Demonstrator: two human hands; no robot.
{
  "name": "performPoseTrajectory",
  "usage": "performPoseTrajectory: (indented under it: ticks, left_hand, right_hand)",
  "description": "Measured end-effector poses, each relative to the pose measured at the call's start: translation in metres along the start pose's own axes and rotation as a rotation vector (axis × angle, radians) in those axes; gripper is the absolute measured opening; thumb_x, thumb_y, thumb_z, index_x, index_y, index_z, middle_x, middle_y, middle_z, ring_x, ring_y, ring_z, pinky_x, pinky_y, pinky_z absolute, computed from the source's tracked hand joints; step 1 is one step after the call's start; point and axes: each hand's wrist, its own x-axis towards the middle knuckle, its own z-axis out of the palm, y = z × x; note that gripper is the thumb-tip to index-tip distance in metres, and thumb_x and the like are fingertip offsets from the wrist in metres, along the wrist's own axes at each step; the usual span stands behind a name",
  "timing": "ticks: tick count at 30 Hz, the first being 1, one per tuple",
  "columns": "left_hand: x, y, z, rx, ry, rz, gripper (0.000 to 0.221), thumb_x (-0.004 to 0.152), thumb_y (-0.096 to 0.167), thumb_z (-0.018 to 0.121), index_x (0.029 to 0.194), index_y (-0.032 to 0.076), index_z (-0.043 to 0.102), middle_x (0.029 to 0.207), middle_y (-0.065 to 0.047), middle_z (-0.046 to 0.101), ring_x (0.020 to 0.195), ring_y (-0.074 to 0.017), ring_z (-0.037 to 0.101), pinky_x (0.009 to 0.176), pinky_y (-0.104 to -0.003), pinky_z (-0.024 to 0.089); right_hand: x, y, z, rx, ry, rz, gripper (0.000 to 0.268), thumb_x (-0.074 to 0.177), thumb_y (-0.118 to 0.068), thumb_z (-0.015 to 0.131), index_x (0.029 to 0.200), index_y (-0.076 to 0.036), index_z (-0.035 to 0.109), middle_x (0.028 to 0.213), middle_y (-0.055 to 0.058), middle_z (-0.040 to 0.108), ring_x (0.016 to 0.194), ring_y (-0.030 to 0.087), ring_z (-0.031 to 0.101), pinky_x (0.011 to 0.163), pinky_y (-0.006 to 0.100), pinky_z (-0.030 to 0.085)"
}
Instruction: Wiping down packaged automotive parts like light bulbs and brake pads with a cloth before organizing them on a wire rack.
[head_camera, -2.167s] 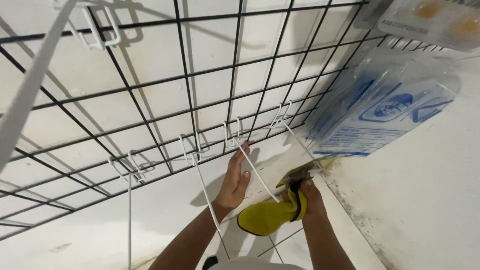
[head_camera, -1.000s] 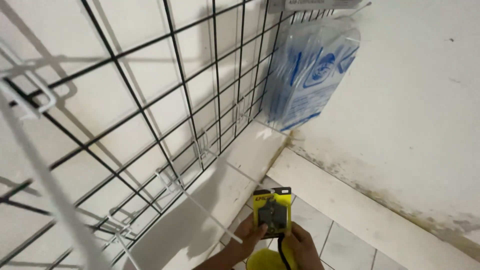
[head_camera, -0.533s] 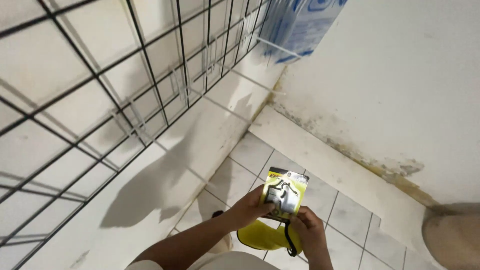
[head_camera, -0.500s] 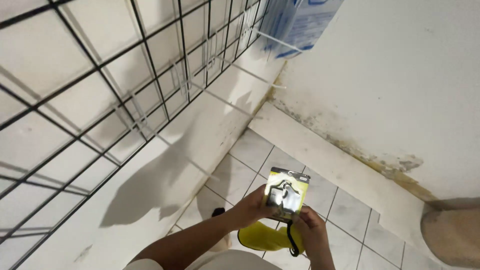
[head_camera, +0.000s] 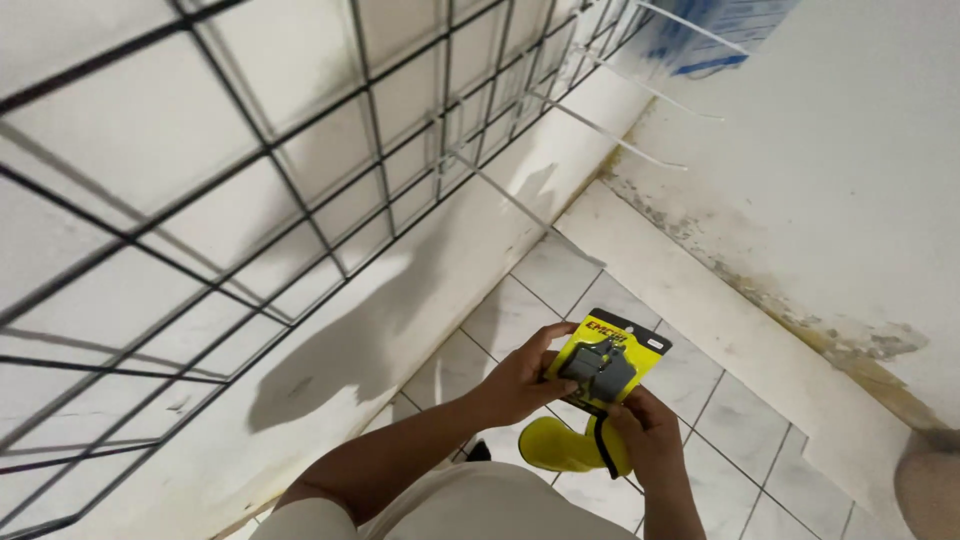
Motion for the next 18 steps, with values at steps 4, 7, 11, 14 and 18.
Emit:
performPoseTrajectory:
  ticks: [4,7,11,14,18]
  left_hand:
    - [-0.036,-0.006,-0.042,-0.093,0.054,-0.034,0.073,0.092,-0.005,0.059,0.156,0.012,0.028,0.091,-0.010,0.061,0.074,-0.0119,0.051,0.067,-0.026,0.041]
    - [-0.060,-0.012,-0.074,-0.152,0.056,0.048,0.069,0.095,-0.008,0.054,0.153,0.008,0.021,0.106,-0.019,0.064,0.089,-0.0169,0.059,0.077,-0.029,0.049]
    - [-0.079,-0.009,-0.099,-0.322,0.119,0.154,0.073,0.093,-0.001,0.061,0.153,0.012,0.021,0.135,-0.024,0.051,0.118,-0.0309,0.057,0.095,-0.040,0.055]
    - [-0.089,0.000,-0.112,-0.460,0.103,0.184,0.086,0.093,-0.005,0.060,0.161,0.016,0.009,0.133,-0.022,0.054,0.113,-0.0238,0.057,0.096,-0.036,0.051]
    - [-0.091,0.007,-0.112,-0.615,0.068,0.158,0.087,0.099,0.000,0.056,0.167,0.014,0.003,0.139,-0.009,0.050,0.124,-0.0171,0.056,0.104,-0.032,0.049]
  right_hand:
    - [0.002,-0.013,0.054,-0.050,-0.107,0.007,0.032,0.082,0.013,0.067,0.113,0.007,0.074,0.090,0.020,0.075,0.077,0.027,0.066,0.072,0.036,0.055]
    - [-0.003,-0.025,0.092,-0.190,-0.128,-0.267,0.030,0.079,0.008,0.072,0.107,0.000,0.077,0.088,0.016,0.080,0.075,0.024,0.075,0.069,0.034,0.064]
    - [-0.009,-0.028,0.125,-0.049,-0.122,-0.260,0.029,0.081,0.012,0.070,0.104,-0.005,0.076,0.096,0.011,0.078,0.083,0.021,0.071,0.079,0.034,0.058]
    - [0.000,-0.023,0.126,0.350,-0.228,-0.335,0.025,0.081,0.004,0.069,0.102,-0.008,0.068,0.109,0.016,0.071,0.088,0.021,0.068,0.080,0.034,0.057]
    - [0.009,-0.024,0.132,0.749,-0.071,-0.548,0.024,0.095,-0.033,0.072,0.096,-0.014,0.057,0.127,0.009,0.068,0.095,0.013,0.071,0.080,0.023,0.056]
